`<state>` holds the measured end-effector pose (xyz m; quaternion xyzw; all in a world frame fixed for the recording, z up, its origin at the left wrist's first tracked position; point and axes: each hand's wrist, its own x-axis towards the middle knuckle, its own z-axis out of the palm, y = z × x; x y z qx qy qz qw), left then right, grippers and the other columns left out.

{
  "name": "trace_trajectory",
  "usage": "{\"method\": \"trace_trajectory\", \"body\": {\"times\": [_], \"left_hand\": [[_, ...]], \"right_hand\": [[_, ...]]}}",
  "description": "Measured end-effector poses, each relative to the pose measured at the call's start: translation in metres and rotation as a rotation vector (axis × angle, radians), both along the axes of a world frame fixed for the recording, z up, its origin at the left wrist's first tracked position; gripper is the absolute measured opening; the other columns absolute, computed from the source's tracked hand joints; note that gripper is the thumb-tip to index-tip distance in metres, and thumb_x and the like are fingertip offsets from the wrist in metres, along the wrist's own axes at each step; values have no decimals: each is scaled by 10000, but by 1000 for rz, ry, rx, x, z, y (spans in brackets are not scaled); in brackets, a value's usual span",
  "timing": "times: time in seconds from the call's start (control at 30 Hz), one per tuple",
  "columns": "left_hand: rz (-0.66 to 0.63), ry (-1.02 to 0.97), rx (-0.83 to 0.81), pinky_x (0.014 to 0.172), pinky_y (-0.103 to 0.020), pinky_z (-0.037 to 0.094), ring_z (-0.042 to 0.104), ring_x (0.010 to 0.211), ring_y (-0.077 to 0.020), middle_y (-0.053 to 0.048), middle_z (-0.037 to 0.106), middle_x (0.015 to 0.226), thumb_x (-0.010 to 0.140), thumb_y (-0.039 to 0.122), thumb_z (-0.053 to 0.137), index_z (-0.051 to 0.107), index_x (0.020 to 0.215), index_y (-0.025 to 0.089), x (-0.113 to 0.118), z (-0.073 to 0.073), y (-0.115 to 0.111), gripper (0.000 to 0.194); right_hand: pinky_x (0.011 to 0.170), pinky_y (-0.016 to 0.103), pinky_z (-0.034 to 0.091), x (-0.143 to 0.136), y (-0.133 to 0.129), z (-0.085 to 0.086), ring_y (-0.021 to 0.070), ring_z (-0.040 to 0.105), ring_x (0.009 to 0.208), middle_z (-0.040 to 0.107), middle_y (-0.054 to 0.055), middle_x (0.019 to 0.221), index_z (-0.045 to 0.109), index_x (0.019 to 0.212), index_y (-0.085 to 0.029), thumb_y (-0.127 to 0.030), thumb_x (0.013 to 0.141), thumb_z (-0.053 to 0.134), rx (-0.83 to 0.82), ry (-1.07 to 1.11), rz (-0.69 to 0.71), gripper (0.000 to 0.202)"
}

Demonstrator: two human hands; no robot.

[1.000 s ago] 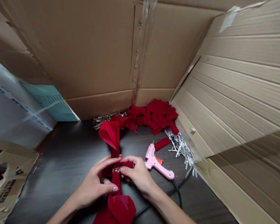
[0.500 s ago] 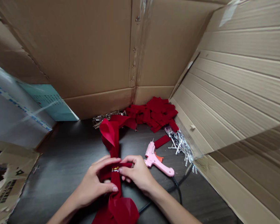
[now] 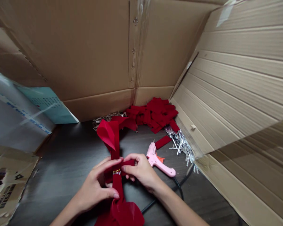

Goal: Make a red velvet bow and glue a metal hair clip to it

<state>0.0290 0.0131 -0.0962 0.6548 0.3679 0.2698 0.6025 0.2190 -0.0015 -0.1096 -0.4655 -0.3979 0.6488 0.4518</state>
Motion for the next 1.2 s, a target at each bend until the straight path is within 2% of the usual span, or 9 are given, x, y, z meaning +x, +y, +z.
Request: {"method": "trace_trajectory", "body": {"times": [0.17, 0.3, 0.43, 0.57, 0.73, 0.87, 1.03, 1.13, 1.2], "left_hand": [[53, -43, -90, 728, -344, 590, 565, 1077, -272, -83, 350, 1418, 540, 242, 884, 588, 1274, 370, 3, -2, -3, 802], [81, -18, -27, 731, -334, 598, 478, 1216, -328, -91, 411, 1408, 519, 259, 894, 602, 1262, 354, 4, 4, -4, 804], [99, 9, -15, 718, -311, 600, 480, 1218, -335, -99, 406, 1409, 510, 265, 897, 612, 1256, 331, 4, 5, -4, 801], [94, -29, -21, 691, -284, 598, 501, 1173, -301, -74, 346, 1412, 559, 271, 877, 544, 1312, 377, 4, 0, -4, 830], [88, -21, 31, 673, -245, 588, 499, 1161, -279, -52, 390, 1365, 567, 278, 873, 525, 1319, 397, 3, -1, -5, 837], [109, 45, 147, 844, -310, 564, 497, 1181, -279, -47, 499, 1273, 516, 306, 899, 550, 1310, 360, 1, 1, -2, 869], [124, 95, 202, 1040, -416, 445, 543, 1160, -274, -53, 557, 1286, 502, 314, 905, 546, 1324, 334, -1, -1, 1, 897], [129, 76, 166, 991, -402, 490, 553, 1157, -285, -63, 536, 1324, 509, 304, 901, 547, 1325, 328, 0, -2, 0, 890], [116, 31, 98, 870, -367, 562, 576, 1122, -286, -74, 512, 1342, 534, 301, 889, 526, 1342, 329, 0, -3, -1, 886]], "right_hand": [[407, 178, 363, -2, 0, 2, 87, 505, 450, 612, -12, 553, 631, 820, -120, -298, 663, 736, 3, -43, -21, 260], [406, 172, 324, -4, 0, 2, 79, 485, 459, 605, -17, 560, 632, 787, -127, -281, 651, 737, 10, -64, -50, 231], [440, 176, 319, -5, -1, 1, 74, 481, 485, 620, -6, 596, 638, 765, -124, -276, 628, 763, 29, -46, -71, 240], [422, 183, 299, -6, -1, 0, 62, 427, 444, 590, -25, 575, 633, 771, -133, -319, 609, 792, 25, -42, -93, 293], [406, 180, 293, -5, -1, 1, 60, 420, 438, 582, -29, 571, 633, 749, -136, -340, 602, 812, 23, -15, -75, 308], [410, 175, 298, -7, -2, -1, 57, 427, 453, 598, -25, 591, 626, 737, -138, -329, 587, 829, -3, 80, -69, 316], [404, 176, 287, -12, -2, -5, 50, 411, 428, 591, -37, 565, 621, 726, -143, -298, 575, 840, -25, 171, -96, 308], [405, 178, 286, -13, -2, -4, 57, 424, 437, 596, -33, 561, 625, 716, -143, -288, 559, 843, -35, 175, -123, 306], [409, 179, 290, -13, -3, -2, 64, 438, 450, 599, -28, 560, 628, 706, -140, -283, 549, 841, -38, 155, -135, 301]]}}
